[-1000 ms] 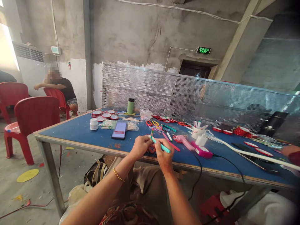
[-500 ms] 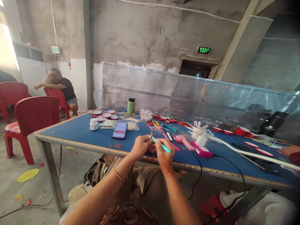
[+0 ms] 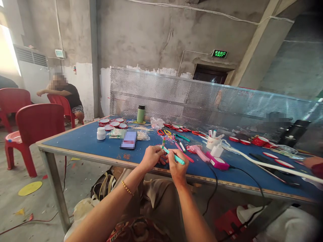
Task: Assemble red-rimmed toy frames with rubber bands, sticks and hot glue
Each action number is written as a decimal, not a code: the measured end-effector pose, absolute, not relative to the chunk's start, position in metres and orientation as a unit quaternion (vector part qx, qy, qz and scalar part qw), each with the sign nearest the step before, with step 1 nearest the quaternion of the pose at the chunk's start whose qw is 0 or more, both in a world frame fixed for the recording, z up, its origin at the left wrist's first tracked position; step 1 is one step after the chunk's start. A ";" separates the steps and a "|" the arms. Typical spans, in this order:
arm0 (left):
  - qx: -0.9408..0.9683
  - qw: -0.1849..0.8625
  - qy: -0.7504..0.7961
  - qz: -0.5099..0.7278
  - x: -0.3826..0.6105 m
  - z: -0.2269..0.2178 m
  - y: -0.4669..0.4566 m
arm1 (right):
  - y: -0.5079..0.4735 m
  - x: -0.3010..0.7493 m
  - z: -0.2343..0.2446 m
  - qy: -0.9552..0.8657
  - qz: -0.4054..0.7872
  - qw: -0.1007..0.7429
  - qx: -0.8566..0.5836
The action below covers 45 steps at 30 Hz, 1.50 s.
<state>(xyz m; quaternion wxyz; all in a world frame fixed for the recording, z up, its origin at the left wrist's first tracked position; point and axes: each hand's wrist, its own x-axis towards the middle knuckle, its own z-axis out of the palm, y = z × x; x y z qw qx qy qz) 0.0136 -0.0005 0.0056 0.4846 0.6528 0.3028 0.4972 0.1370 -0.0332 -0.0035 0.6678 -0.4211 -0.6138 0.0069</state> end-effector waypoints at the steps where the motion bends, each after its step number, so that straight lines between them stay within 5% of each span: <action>1: 0.649 0.492 0.301 0.496 0.014 0.006 -0.001 | -0.034 0.137 -0.003 -0.612 0.006 0.669 -0.421; 45: 0.683 0.429 0.315 0.499 0.014 0.002 0.003 | -0.035 0.137 0.000 -0.654 -0.011 0.643 -0.399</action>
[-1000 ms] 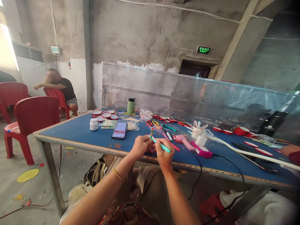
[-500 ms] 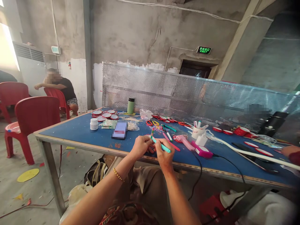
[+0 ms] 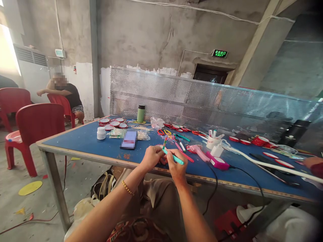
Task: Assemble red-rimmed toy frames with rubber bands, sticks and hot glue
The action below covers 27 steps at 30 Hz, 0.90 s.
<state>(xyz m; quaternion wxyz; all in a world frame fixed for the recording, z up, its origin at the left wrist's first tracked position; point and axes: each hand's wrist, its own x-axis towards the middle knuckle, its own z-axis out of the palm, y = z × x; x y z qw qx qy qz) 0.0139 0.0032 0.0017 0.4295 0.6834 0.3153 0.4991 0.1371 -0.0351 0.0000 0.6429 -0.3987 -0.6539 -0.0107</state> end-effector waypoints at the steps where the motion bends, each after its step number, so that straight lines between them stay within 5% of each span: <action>1: 0.682 0.433 0.315 0.498 0.014 0.002 0.003 | -0.037 0.137 0.001 -0.648 0.001 0.649 -0.398; 27: 0.687 0.435 0.309 0.493 0.014 0.003 0.002 | -0.028 0.138 -0.002 -0.622 0.038 0.679 -0.388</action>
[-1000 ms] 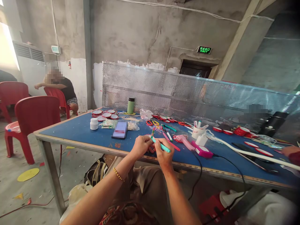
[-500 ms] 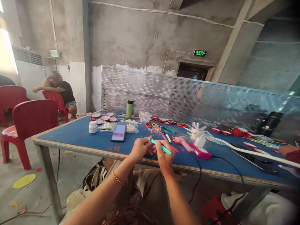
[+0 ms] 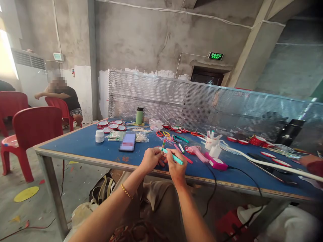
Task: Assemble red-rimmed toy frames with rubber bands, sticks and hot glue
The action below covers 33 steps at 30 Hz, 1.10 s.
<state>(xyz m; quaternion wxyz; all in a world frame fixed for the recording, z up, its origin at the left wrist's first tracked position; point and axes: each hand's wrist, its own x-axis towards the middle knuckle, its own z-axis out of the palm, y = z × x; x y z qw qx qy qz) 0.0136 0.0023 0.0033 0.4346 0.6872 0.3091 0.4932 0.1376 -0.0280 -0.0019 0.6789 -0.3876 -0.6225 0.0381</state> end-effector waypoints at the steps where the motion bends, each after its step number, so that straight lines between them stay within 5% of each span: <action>1: 0.687 0.434 0.309 0.494 0.014 0.003 0.003 | -0.028 0.138 -0.002 -0.623 0.037 0.678 -0.388; 33: 0.677 0.451 0.301 0.498 0.014 0.004 0.001 | -0.028 0.137 -0.001 -0.625 0.022 0.674 -0.393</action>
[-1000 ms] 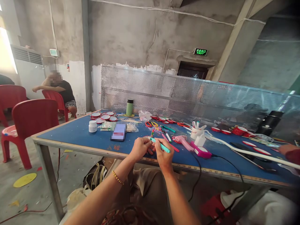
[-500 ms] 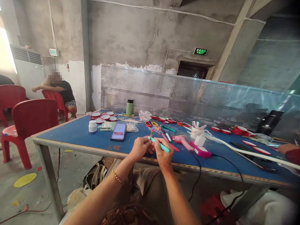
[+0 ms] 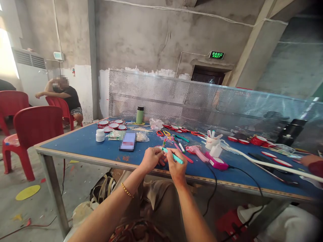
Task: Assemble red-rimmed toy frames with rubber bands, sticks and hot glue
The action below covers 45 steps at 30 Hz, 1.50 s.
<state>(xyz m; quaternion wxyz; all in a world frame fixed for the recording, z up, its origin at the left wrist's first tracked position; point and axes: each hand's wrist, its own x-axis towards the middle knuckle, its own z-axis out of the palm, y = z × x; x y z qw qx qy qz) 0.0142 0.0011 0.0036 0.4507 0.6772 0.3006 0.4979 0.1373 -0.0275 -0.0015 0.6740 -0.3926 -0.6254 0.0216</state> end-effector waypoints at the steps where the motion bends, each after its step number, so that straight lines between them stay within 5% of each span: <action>1: 0.677 0.452 0.300 0.498 0.014 0.004 0.001 | -0.027 0.137 -0.001 -0.627 0.019 0.672 -0.393; 45: 0.673 0.456 0.306 0.496 0.014 0.006 -0.001 | -0.035 0.133 0.002 -0.600 0.026 0.693 -0.398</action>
